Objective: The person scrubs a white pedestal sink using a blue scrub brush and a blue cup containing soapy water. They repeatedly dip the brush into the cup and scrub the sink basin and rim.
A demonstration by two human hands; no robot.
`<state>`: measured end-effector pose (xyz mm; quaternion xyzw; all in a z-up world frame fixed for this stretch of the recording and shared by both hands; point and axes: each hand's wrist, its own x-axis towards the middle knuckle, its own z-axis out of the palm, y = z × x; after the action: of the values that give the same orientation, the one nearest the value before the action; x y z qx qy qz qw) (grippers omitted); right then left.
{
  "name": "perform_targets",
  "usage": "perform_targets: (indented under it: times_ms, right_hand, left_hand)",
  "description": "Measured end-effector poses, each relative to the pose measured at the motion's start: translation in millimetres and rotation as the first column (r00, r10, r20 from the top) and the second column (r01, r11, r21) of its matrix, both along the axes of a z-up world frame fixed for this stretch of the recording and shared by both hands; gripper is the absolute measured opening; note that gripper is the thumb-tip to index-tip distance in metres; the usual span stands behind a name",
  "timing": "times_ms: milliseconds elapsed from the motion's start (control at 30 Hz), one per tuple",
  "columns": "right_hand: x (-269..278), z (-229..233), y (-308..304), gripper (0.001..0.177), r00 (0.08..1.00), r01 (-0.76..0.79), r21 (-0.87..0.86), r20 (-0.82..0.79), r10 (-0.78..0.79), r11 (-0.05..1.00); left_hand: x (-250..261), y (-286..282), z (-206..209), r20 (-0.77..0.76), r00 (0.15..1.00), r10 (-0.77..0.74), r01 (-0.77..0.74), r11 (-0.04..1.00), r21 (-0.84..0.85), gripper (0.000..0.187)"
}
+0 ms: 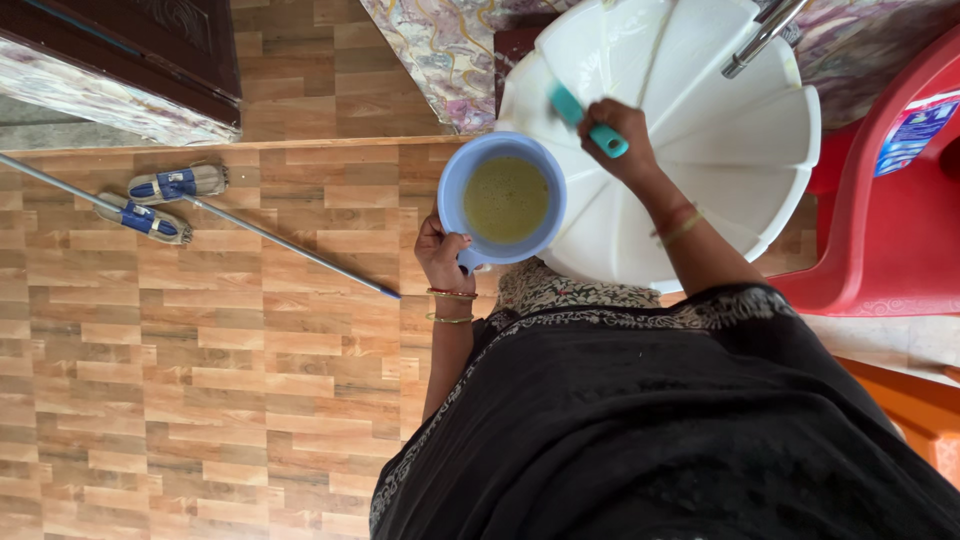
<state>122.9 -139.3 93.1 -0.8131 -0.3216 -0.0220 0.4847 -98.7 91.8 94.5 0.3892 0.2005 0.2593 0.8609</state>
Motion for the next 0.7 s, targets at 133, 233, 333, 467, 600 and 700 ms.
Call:
perform_targets:
  times_ms: [133, 233, 333, 467, 600, 700]
  right_hand:
    - [12.5, 0.2, 18.2, 0.016, 0.991, -0.067, 0.387, -0.081, 0.106, 0.92]
    - [11.7, -6.6, -9.6, 0.017, 0.983, -0.119, 0.276, -0.103, 0.152, 0.954]
    - [9.6, -6.7, -35.5, 0.02, 0.978, -0.134, -0.054, -0.166, 0.124, 0.989]
    - [40.1, 3.8, -34.0, 0.018, 0.977, -0.044, -0.237, -0.211, -0.007, 0.971]
    - [69.8, 16.8, -13.4, 0.02, 0.998, -0.056, 0.368, 0.03, 0.048, 0.928]
    - [61.8, 17.2, -14.7, 0.021, 0.989, -0.119, 0.461, -0.019, 0.144, 0.879]
  left_hand:
    - [4.1, -2.4, 8.0, -0.002, 1.0, 0.002, -0.002, 1.0, 0.005, 0.015]
    - [6.5, -6.4, 17.5, -0.023, 1.0, 0.008, -0.008, 1.0, -0.008, 0.015]
    - [5.6, -11.8, 19.8, -0.061, 0.998, 0.024, -0.025, 0.999, -0.02, 0.014]
    - [16.3, -14.1, -3.1, 0.03, 1.0, -0.002, 0.001, 0.998, 0.057, 0.015]
    - [33.2, -20.9, -6.4, 0.066, 0.997, -0.046, 0.037, 0.991, 0.132, 0.017]
    - [46.3, -27.7, 9.9, 0.027, 0.999, -0.027, 0.025, 0.996, 0.087, 0.019]
